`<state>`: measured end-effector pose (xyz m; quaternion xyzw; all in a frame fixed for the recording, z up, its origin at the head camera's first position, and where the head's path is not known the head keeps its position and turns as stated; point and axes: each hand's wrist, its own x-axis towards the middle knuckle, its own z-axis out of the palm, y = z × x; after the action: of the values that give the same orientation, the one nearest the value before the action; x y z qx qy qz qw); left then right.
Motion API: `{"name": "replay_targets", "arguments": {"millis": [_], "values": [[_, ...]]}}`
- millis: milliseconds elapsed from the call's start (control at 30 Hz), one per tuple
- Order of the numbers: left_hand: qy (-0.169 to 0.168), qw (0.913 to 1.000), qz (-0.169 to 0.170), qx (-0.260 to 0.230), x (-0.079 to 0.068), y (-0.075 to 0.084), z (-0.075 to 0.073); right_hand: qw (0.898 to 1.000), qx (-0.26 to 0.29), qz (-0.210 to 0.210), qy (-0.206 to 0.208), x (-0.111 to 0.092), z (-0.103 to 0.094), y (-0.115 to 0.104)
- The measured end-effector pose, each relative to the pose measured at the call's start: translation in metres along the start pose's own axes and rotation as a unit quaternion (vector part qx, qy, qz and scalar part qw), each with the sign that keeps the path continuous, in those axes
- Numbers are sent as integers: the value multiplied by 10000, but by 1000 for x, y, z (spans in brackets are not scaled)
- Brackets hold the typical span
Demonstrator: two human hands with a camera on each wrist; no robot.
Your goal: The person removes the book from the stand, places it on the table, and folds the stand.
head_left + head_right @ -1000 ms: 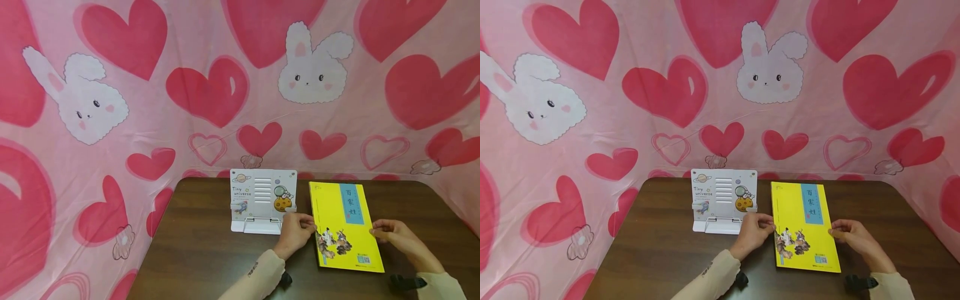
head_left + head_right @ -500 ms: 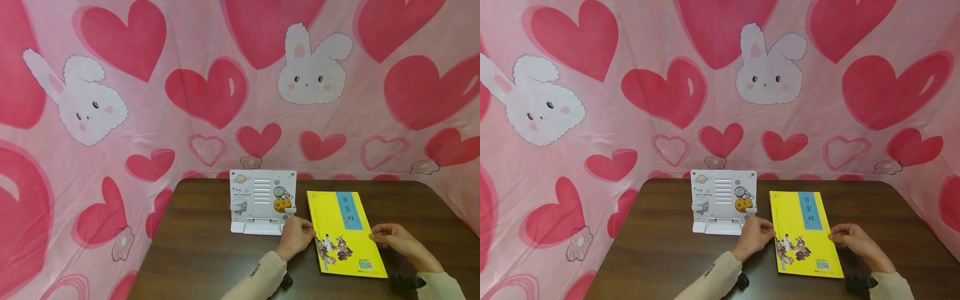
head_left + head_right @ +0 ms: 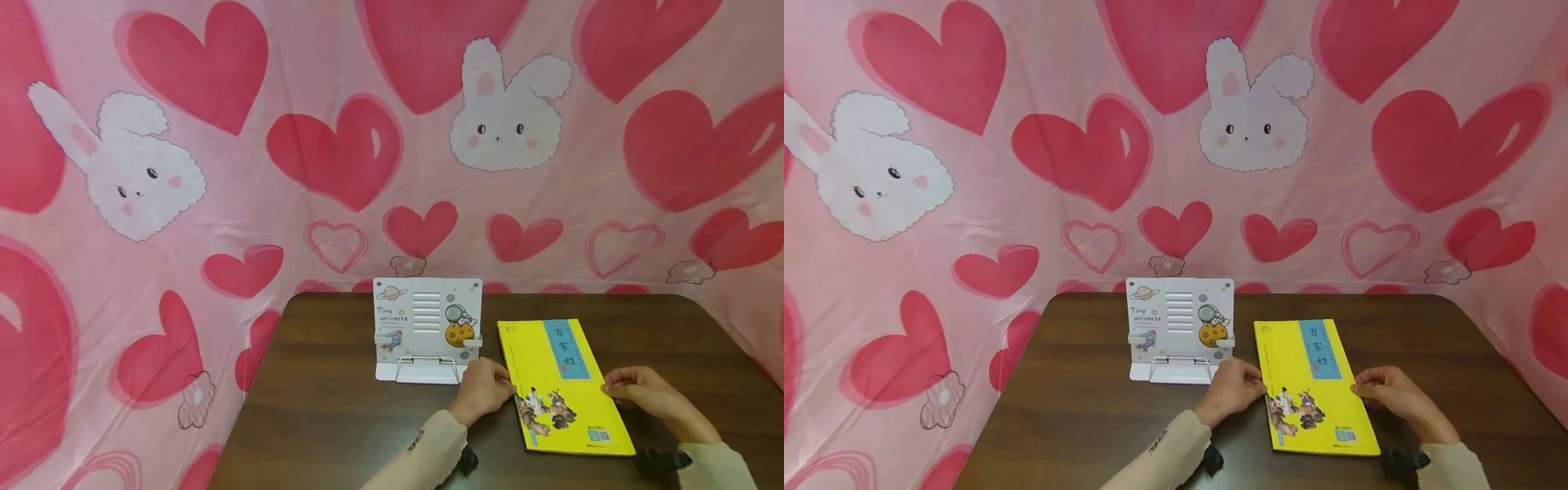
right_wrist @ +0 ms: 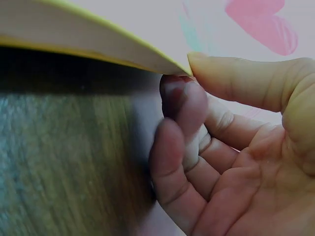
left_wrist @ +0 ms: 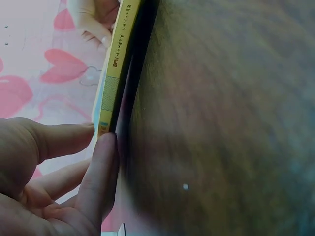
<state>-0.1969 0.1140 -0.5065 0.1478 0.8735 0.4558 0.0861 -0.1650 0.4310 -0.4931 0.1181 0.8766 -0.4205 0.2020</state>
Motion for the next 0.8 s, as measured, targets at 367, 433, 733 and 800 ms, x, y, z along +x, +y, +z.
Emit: {"name": "replay_targets", "arguments": {"millis": [367, 433, 733, 800], "values": [[-315, 9990, -319, -45, -1, 3, 0, 9997, -216, -24, 108, 2, 3, 2], [-367, 9985, -397, -60, -2, 4, -1, 9996, -218, -46, 160, 2, 4, 2], [-481, 9972, -570, 93, -2, 7, -4, 9993, -178, -52, 324, 2, 7, 1], [-481, 9970, -583, 139, -2, 7, -4, 9993, -189, -41, 330, 2, 7, 1]]}}
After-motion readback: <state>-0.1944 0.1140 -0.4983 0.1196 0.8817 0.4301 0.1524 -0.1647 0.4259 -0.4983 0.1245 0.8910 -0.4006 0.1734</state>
